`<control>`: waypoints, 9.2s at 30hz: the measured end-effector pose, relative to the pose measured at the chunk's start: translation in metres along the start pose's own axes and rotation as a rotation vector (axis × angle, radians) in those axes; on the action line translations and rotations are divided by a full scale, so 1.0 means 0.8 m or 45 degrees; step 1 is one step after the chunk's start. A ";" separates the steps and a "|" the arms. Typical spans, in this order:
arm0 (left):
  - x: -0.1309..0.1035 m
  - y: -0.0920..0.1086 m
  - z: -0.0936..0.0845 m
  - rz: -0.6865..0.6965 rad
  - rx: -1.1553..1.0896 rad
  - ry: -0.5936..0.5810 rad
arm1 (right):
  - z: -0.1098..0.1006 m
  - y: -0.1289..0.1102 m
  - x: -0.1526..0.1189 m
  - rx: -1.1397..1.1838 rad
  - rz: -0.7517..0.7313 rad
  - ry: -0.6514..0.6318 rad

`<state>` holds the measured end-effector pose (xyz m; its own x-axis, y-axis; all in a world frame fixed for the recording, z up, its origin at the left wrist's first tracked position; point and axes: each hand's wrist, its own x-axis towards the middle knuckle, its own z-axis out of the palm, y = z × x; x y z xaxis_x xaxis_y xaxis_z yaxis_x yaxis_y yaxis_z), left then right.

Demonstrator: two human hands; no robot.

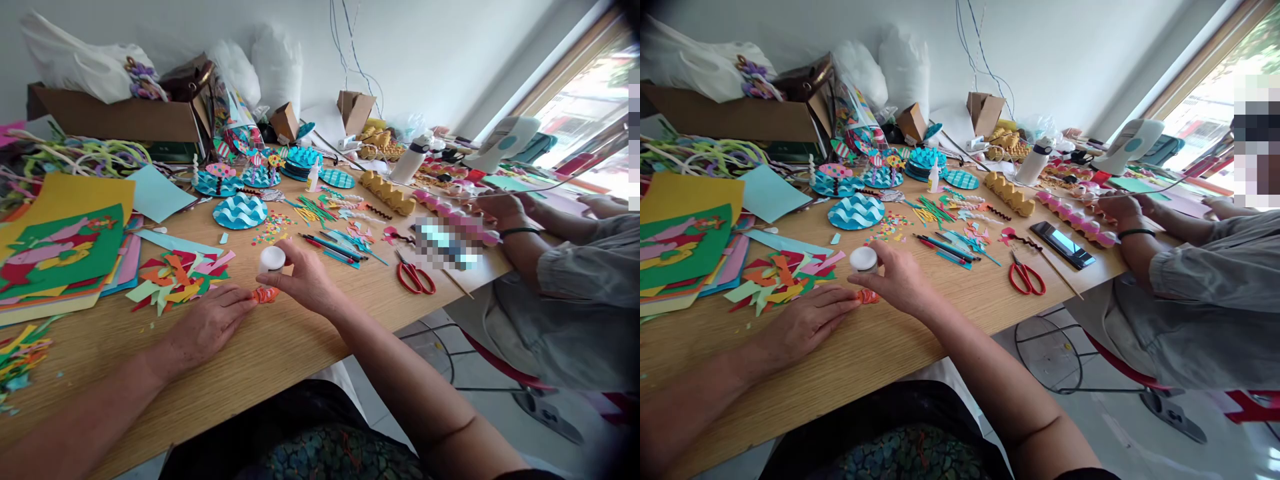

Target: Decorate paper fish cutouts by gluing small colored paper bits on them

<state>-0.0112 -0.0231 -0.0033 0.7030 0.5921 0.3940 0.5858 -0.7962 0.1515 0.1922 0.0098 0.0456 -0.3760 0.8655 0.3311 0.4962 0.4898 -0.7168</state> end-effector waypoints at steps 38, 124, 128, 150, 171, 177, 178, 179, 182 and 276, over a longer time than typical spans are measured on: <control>-0.002 -0.002 0.004 -0.018 -0.041 0.020 | -0.013 0.002 -0.012 -0.085 0.031 0.013; -0.006 -0.008 0.008 0.040 0.037 0.014 | -0.013 0.028 -0.012 0.731 0.263 0.243; -0.006 -0.008 0.009 0.060 0.027 0.051 | -0.016 0.023 -0.016 0.594 0.190 0.242; -0.006 -0.007 0.010 -0.004 -0.008 0.027 | -0.003 0.013 -0.002 0.172 0.074 0.094; -0.003 -0.005 0.005 0.013 -0.012 0.013 | 0.012 0.005 0.004 0.148 0.044 0.014; -0.003 -0.004 0.005 0.009 -0.013 0.028 | 0.000 0.010 0.000 0.095 0.056 0.061; -0.003 -0.004 0.005 0.014 -0.009 0.033 | -0.003 0.012 -0.001 0.080 0.072 0.066; -0.002 -0.004 0.005 0.019 -0.008 0.038 | -0.006 0.013 -0.002 0.072 0.087 0.069; -0.002 -0.003 0.004 0.014 -0.011 0.042 | -0.013 0.016 -0.005 0.080 0.103 0.096; -0.003 -0.004 0.006 0.021 -0.020 0.027 | -0.009 0.007 -0.005 0.015 0.062 0.051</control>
<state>-0.0130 -0.0212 -0.0094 0.7039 0.5760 0.4156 0.5675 -0.8080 0.1587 0.2021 0.0097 0.0451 -0.3197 0.8919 0.3199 0.5035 0.4459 -0.7400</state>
